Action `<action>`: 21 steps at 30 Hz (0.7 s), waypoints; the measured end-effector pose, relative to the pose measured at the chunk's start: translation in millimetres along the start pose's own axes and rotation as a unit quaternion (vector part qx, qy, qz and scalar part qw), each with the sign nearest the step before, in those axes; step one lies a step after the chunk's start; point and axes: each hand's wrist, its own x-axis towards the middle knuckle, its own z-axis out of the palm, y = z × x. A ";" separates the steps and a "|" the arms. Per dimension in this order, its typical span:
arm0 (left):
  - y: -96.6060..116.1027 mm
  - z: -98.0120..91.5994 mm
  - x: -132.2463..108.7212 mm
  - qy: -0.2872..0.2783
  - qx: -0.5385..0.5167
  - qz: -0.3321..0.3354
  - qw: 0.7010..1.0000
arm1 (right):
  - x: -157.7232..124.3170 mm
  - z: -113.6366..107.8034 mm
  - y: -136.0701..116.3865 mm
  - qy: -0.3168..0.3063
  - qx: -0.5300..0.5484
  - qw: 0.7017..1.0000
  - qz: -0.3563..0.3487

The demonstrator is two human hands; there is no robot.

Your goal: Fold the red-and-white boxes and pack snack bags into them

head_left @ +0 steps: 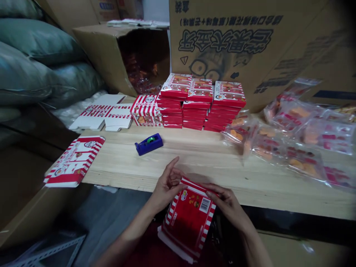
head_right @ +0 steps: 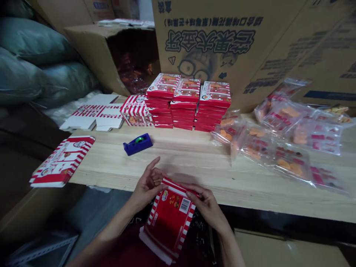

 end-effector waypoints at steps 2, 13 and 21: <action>-5.3 -2.3 -7.7 0.023 0.006 -0.005 1.000 | 1.3 3.5 3.8 -0.023 0.013 1.000 0.008; -5.1 0.3 -6.2 0.097 0.008 -0.006 0.995 | 17.9 8.8 3.6 0.014 -0.045 0.998 -0.041; -6.1 8.9 -9.0 0.112 0.035 0.049 0.992 | 23.1 7.5 -5.0 0.018 -0.095 0.989 -0.109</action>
